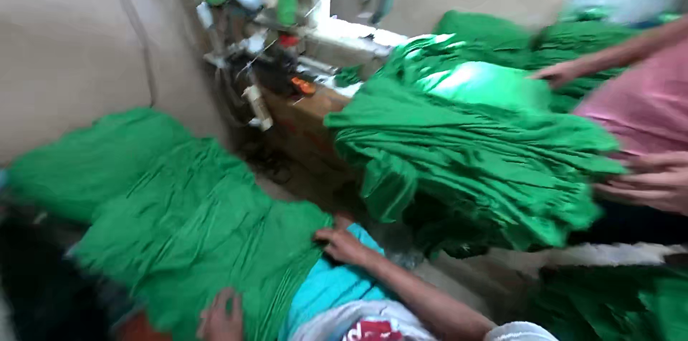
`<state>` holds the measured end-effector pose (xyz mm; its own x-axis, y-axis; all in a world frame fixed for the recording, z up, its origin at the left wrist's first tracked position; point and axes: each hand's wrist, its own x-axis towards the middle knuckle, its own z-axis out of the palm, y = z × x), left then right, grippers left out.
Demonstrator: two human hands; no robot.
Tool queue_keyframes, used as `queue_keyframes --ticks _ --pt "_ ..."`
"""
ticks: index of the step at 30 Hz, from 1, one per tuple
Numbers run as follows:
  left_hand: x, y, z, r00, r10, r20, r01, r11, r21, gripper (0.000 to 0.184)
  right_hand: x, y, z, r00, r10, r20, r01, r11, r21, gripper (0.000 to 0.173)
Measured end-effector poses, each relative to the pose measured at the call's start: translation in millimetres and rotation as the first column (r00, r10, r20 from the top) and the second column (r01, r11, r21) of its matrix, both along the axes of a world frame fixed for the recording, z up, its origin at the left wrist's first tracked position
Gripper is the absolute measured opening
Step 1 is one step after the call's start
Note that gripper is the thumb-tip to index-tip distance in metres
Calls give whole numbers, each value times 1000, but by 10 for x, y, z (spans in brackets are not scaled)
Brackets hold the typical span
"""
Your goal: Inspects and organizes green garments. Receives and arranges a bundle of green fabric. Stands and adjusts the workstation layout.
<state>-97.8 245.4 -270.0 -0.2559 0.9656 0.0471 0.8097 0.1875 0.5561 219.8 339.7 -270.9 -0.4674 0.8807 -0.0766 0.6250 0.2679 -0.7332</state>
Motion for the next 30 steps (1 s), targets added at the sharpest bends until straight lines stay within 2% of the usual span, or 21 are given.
queue_keyframes --ticks 3,4,7,9,12,14,17,20,21,24,26,28,30 --pt "-41 72 363 995 94 44 -82 972 -221 27 125 92 91 992 -77 -97 70 995 -71 29" --pt "-28 109 457 991 125 46 -110 964 -243 29 145 125 143 986 -133 -102 125 989 -75 32" --pt "123 250 623 980 174 94 -157 974 -164 35 64 242 274 943 -283 -178 274 959 -73 37" --pt "333 378 642 962 145 232 -127 988 -88 34 -74 301 348 910 -308 -278 290 951 -103 42" --pt "699 558 571 879 11 477 -11 1000 -2 30 -385 321 370 836 -288 -466 199 952 -232 46" --pt "873 645 498 824 -97 558 127 992 -16 29 -542 306 288 770 -282 -572 99 939 -329 49" --pt "956 679 349 811 -217 544 351 923 -155 37 -609 272 -41 683 -398 -612 64 868 -493 50" --pt "945 673 319 820 -250 514 400 893 -204 39 -488 315 -165 421 -633 -649 -12 712 -702 54" --pt "942 670 322 826 -262 499 410 886 -214 40 -429 325 -180 368 -669 -646 -50 680 -732 55" --pt "975 701 318 860 -286 422 406 885 -227 32 -361 310 -247 299 -702 -647 -111 648 -754 56" --pt "1036 730 325 893 -216 396 329 912 -245 27 -362 291 -281 266 -701 -662 -127 655 -745 57" --pt "1056 754 296 895 -106 434 236 937 -258 30 -360 282 -297 253 -696 -672 -138 661 -738 57" --pt "1038 776 288 880 -69 470 211 943 -256 33 -362 279 -279 262 -693 -671 -140 661 -737 56"
